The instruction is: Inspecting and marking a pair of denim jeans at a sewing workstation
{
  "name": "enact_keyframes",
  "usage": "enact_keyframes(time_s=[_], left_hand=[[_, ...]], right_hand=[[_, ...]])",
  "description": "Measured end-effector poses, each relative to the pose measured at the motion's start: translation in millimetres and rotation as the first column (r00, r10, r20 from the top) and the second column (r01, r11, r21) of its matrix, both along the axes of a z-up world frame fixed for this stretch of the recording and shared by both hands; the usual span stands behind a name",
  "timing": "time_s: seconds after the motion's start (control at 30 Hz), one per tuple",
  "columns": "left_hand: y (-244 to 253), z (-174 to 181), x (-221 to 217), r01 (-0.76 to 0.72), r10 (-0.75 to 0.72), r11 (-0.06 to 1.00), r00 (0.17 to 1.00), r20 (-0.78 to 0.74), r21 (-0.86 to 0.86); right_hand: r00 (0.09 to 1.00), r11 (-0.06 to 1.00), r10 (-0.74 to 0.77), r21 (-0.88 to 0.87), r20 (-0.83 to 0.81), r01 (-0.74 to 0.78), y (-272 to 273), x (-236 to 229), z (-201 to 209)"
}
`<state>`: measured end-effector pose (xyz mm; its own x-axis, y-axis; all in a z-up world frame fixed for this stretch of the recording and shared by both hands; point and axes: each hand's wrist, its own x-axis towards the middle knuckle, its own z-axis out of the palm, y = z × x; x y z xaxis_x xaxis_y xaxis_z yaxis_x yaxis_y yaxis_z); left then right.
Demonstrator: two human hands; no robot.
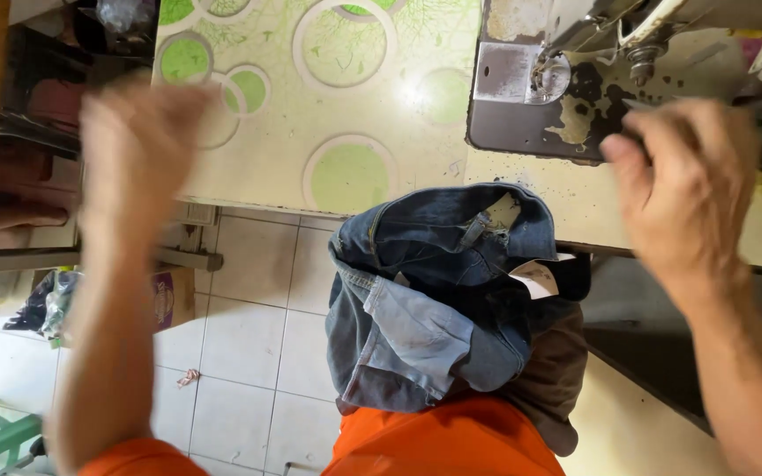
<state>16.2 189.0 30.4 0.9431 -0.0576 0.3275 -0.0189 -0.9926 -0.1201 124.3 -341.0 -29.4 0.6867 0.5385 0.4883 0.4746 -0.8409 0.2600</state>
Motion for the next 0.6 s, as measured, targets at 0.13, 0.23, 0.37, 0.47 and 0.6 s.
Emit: enact_keyframes(time_s=[0.13,0.23,0.37,0.47,0.6], left_hand=[[-148.9,-17.5,-34.4,-0.113,-0.084,0.808,0.949,-0.303,-0.579],[-167.7,-27.9,-51.3,0.062,-0.143,0.836,0.984,-0.108,-0.546],[-177.5,17.6,-64.9,-0.014,-0.074,0.683,0.993,-0.088,-0.730],[-189.7,49.6,-71.8,-0.139,-0.024,0.424,0.986,-0.165,-0.895],[-192.9,41.6,-73.1,-0.111,-0.025,0.283,0.992,-0.123,-0.953]], right_hand=[[0.784,0.891,0.358,0.437,-0.506,-0.125,48.6,-48.2,24.8],[0.671,0.903,0.359,0.424,-0.648,-0.074,52.0,-64.2,28.3],[0.623,0.747,0.536,0.664,-0.570,-0.035,53.0,-78.9,57.1],[0.432,0.606,0.543,0.692,-0.720,0.391,49.0,-91.3,47.9],[0.397,0.396,0.645,0.730,-0.653,0.556,54.6,-111.6,31.3]])
